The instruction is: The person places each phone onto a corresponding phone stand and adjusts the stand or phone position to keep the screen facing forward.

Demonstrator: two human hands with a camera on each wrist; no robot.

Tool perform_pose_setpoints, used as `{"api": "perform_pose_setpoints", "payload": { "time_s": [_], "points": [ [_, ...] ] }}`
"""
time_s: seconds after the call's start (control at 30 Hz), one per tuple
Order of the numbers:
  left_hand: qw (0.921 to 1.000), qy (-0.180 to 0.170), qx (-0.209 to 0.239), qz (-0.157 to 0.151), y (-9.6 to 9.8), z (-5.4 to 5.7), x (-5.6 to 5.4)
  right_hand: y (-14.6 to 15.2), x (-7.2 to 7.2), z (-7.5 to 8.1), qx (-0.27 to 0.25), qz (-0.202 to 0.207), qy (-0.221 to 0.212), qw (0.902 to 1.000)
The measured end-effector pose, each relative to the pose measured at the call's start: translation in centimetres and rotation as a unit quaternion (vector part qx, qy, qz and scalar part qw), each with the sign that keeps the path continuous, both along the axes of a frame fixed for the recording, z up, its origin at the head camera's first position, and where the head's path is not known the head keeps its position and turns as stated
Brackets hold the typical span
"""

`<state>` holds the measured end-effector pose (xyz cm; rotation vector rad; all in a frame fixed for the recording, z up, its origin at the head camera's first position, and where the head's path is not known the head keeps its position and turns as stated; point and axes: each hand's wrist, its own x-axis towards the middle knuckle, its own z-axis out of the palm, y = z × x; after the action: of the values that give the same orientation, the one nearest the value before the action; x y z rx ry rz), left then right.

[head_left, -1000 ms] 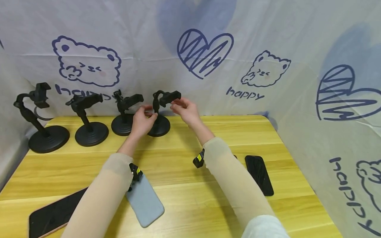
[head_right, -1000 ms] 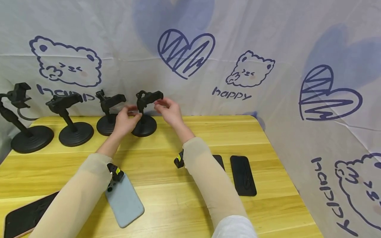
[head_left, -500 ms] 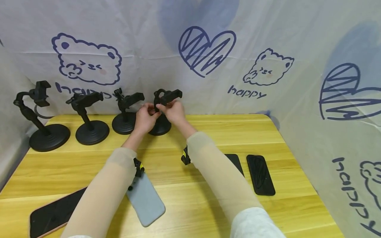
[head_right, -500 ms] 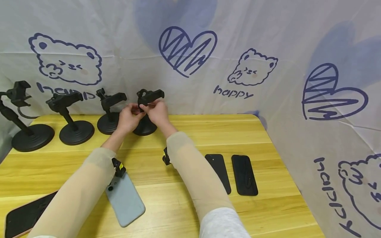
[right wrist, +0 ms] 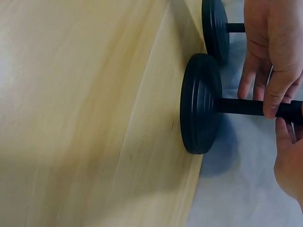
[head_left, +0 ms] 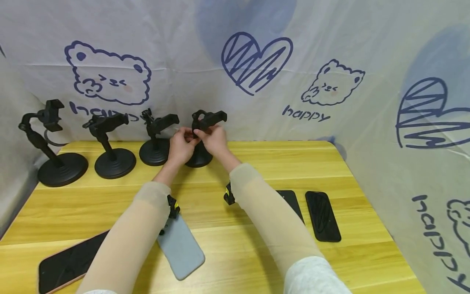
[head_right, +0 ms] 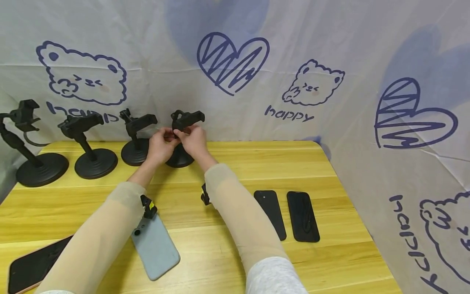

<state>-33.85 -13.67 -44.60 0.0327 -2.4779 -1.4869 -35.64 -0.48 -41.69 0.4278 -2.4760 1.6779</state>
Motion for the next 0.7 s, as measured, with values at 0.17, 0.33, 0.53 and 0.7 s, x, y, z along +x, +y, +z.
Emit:
{"api": "perform_pose_setpoints", "payload": {
  "time_s": [0.17, 0.33, 0.53, 0.7],
  "points": [
    [0.9999, -0.002, 0.003, -0.013, 0.5, 0.1, 0.2, 0.8, 0.0, -0.2, 0.014, -0.021, 0.01, 0.9996],
    [0.9978, -0.006, -0.045, -0.048, 1.2, 0.2, 0.3, 2.2, 0.1, -0.3, 0.017, -0.048, 0.025, 0.9984],
    [0.9837, -0.01, -0.139, -0.114, 2.3, -0.1, 0.7, 4.4, 0.4, -0.5, 0.01, -0.062, 0.032, 0.9975],
    [0.9662, -0.03, -0.212, -0.144, 3.7, -0.1, 1.4, 6.1, 0.7, -0.5, 0.011, -0.068, 0.036, 0.997]
  ]
}}
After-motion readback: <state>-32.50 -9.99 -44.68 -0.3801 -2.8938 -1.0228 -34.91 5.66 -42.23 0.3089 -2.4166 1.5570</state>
